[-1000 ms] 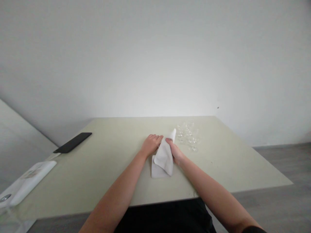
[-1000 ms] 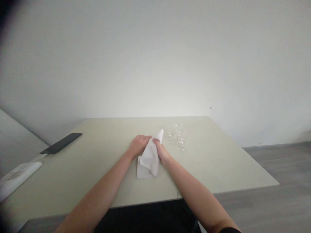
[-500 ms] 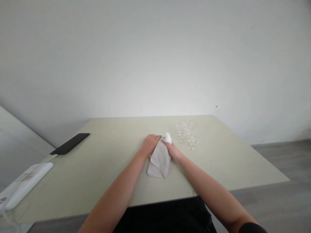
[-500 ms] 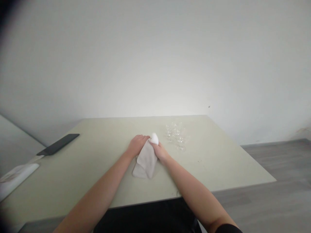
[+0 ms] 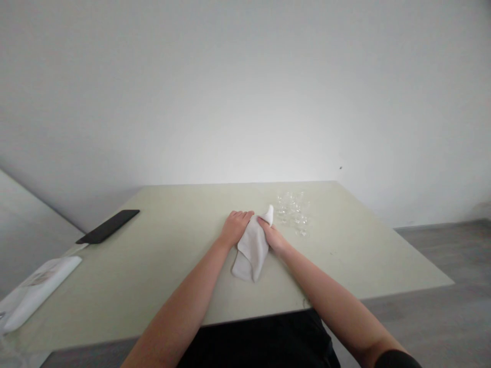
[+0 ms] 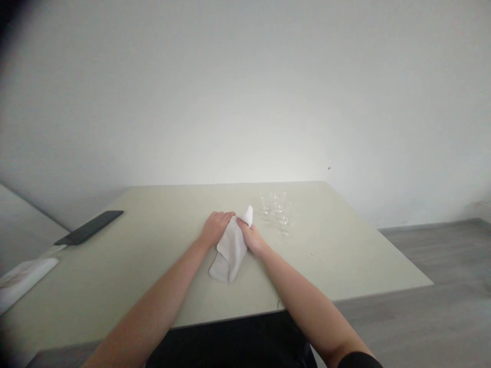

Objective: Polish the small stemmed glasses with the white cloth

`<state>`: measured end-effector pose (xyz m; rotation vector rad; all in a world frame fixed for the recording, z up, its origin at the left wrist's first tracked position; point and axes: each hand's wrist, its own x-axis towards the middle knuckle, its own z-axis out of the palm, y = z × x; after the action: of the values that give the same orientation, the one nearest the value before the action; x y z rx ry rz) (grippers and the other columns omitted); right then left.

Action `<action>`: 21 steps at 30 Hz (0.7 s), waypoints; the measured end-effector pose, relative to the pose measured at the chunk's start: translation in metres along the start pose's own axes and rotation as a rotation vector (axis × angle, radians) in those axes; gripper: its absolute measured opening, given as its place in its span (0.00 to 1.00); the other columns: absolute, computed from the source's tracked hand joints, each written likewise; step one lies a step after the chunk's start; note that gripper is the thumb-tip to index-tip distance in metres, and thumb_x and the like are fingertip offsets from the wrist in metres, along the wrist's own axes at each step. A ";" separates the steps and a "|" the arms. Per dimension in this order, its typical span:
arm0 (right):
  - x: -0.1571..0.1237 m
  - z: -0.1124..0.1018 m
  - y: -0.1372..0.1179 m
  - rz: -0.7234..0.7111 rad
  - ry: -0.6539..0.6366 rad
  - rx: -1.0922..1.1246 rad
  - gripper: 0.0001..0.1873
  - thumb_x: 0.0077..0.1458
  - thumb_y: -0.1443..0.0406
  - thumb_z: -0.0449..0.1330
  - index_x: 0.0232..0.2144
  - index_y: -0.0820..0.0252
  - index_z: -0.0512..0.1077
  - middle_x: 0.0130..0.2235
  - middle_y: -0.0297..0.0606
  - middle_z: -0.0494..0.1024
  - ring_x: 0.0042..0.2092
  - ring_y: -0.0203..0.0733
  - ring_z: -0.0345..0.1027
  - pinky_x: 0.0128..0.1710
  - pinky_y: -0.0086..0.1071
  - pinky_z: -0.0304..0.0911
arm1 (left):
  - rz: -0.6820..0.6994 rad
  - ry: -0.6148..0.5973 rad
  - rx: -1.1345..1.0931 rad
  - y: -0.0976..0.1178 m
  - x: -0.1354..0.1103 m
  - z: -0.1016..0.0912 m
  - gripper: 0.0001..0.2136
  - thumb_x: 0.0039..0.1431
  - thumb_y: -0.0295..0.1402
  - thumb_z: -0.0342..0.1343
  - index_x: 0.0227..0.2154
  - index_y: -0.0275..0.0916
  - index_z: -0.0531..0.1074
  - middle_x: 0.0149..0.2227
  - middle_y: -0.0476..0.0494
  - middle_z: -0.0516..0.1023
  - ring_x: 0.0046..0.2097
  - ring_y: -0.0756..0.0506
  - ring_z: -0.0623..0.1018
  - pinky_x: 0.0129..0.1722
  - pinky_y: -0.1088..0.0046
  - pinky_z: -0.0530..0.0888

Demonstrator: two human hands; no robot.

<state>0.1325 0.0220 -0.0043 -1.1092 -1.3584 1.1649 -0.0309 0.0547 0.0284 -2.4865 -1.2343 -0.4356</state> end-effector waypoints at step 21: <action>-0.006 -0.008 -0.008 -0.127 -0.034 -0.224 0.19 0.51 0.56 0.63 0.43 0.58 0.72 0.42 0.41 0.77 0.45 0.49 0.70 0.48 0.41 0.65 | 0.027 -0.104 0.009 -0.002 0.001 -0.001 0.09 0.65 0.31 0.46 0.43 0.38 0.68 0.33 0.40 0.78 0.38 0.42 0.78 0.39 0.67 0.68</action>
<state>0.1408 0.0157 0.0034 -1.1456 -1.5913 0.9604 -0.0323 0.0564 0.0298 -2.5438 -1.2370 -0.2968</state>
